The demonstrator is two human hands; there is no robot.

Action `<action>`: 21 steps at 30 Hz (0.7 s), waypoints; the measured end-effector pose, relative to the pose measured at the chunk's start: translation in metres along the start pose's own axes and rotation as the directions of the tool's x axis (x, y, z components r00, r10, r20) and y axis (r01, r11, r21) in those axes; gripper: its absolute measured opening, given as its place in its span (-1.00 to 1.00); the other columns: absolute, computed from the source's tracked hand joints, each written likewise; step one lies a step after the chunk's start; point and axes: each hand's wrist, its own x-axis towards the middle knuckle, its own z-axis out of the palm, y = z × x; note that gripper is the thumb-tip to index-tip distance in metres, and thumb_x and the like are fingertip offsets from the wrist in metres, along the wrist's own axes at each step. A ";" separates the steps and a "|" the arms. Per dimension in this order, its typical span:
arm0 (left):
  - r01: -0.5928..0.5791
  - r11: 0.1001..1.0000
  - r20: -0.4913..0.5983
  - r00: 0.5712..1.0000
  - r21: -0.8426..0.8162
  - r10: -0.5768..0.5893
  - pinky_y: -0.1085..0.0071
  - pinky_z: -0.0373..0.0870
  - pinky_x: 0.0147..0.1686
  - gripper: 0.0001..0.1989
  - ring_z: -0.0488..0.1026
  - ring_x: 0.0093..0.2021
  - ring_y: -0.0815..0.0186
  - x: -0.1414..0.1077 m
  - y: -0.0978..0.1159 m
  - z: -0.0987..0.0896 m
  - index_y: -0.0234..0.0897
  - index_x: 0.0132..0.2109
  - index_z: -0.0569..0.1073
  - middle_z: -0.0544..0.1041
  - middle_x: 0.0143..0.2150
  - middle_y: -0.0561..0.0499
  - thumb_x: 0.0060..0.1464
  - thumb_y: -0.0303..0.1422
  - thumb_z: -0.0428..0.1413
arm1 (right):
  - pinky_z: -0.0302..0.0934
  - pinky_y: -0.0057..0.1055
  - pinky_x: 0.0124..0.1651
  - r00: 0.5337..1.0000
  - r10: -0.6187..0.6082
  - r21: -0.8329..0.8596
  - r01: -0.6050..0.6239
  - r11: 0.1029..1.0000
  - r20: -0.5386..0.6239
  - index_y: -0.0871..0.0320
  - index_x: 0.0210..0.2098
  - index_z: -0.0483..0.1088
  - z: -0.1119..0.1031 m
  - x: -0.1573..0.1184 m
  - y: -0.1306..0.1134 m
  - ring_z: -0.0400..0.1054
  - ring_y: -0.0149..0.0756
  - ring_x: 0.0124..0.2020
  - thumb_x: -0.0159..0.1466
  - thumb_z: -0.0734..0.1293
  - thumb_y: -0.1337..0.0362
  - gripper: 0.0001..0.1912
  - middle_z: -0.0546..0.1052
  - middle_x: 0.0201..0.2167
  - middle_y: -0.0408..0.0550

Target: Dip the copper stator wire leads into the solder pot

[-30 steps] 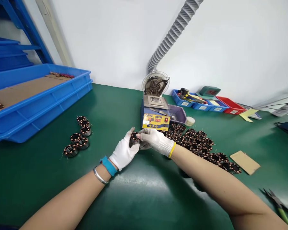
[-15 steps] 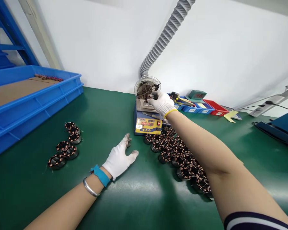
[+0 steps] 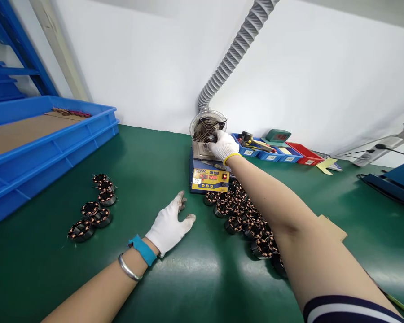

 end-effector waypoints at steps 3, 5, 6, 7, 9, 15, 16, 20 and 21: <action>-0.002 1.000 0.002 1.000 -0.002 0.002 0.21 0.35 0.11 -0.28 0.42 0.08 0.17 0.000 0.000 0.000 -0.36 0.30 0.08 0.40 0.14 -0.19 0.02 -0.32 0.10 | 0.27 -0.14 -0.01 1.000 0.003 -0.007 -0.003 1.000 0.013 0.04 0.04 0.35 0.000 -0.002 0.000 0.37 -0.06 -0.02 0.13 0.30 0.11 -0.52 0.50 -0.06 -0.01; -0.002 1.000 -0.008 1.000 -0.004 0.002 0.22 0.36 0.10 -0.29 0.43 0.07 0.18 0.000 0.000 0.000 -0.34 0.30 0.09 0.41 0.13 -0.18 0.01 -0.32 0.11 | 0.26 -0.13 0.00 1.000 0.001 -0.019 -0.001 1.000 0.028 0.04 0.05 0.34 0.000 -0.005 -0.001 0.36 -0.04 -0.01 0.13 0.30 0.11 -0.51 0.49 -0.04 0.00; -0.003 1.000 -0.010 1.000 -0.004 0.003 0.22 0.36 0.10 -0.29 0.43 0.07 0.18 0.000 0.000 0.000 -0.33 0.30 0.09 0.42 0.13 -0.18 0.01 -0.32 0.11 | 0.26 -0.13 0.00 1.000 0.000 -0.025 0.001 1.000 0.029 0.05 0.06 0.34 0.000 -0.006 -0.001 0.35 -0.04 -0.01 0.13 0.30 0.11 -0.50 0.48 -0.03 0.00; -0.003 1.000 -0.010 1.000 -0.004 0.003 0.22 0.36 0.09 -0.29 0.43 0.07 0.17 0.000 -0.001 0.000 -0.33 0.29 0.10 0.42 0.13 -0.18 0.01 -0.31 0.11 | 0.26 -0.13 0.00 1.000 -0.002 -0.030 0.003 1.000 0.031 0.05 0.06 0.34 0.001 -0.006 -0.001 0.35 -0.03 0.00 0.12 0.31 0.11 -0.50 0.48 -0.02 0.01; -0.001 1.000 -0.007 1.000 -0.004 0.001 0.22 0.36 0.10 -0.29 0.42 0.07 0.17 0.000 -0.001 0.000 -0.34 0.29 0.10 0.41 0.13 -0.18 0.01 -0.31 0.11 | 0.26 -0.12 0.00 1.000 -0.002 -0.032 0.003 0.999 0.031 0.04 0.06 0.34 0.002 -0.006 0.000 0.35 -0.03 0.00 0.12 0.31 0.12 -0.49 0.48 -0.02 0.01; -0.002 1.000 0.005 1.000 -0.003 0.002 0.21 0.35 0.11 -0.29 0.42 0.08 0.18 0.000 -0.001 0.000 -0.36 0.30 0.09 0.41 0.14 -0.19 0.02 -0.31 0.10 | 0.27 -0.13 -0.01 1.000 0.016 0.023 -0.016 1.000 -0.009 0.02 0.06 0.34 0.001 0.004 0.004 0.36 -0.06 -0.02 0.12 0.32 0.09 -0.49 0.49 -0.06 -0.02; -0.003 1.000 0.003 1.000 -0.004 0.003 0.21 0.35 0.10 -0.30 0.42 0.08 0.18 0.000 -0.001 0.000 -0.35 0.29 0.09 0.41 0.14 -0.19 0.02 -0.31 0.10 | 0.27 -0.13 -0.01 1.000 0.015 0.025 -0.015 1.000 -0.012 0.02 0.06 0.34 0.000 0.005 0.004 0.36 -0.06 -0.02 0.12 0.32 0.09 -0.49 0.49 -0.06 -0.01; -0.001 1.000 0.003 1.000 0.003 0.001 0.22 0.35 0.10 -0.30 0.41 0.08 0.18 0.000 -0.001 -0.001 -0.34 0.30 0.09 0.40 0.14 -0.18 0.03 -0.30 0.09 | 0.27 -0.12 -0.02 1.000 0.011 0.001 -0.011 1.000 -0.003 0.00 0.04 0.35 0.001 0.002 0.002 0.37 -0.04 -0.03 0.13 0.31 0.10 -0.52 0.49 -0.05 -0.02; -0.001 1.000 0.004 1.000 0.008 0.001 0.23 0.35 0.10 -0.30 0.42 0.08 0.19 0.000 -0.001 -0.001 -0.33 0.30 0.09 0.41 0.14 -0.18 0.03 -0.30 0.09 | 0.27 -0.12 -0.02 1.000 0.010 -0.008 -0.010 1.000 0.005 0.01 0.04 0.35 0.002 0.000 0.002 0.37 -0.04 -0.03 0.13 0.31 0.10 -0.53 0.49 -0.05 -0.02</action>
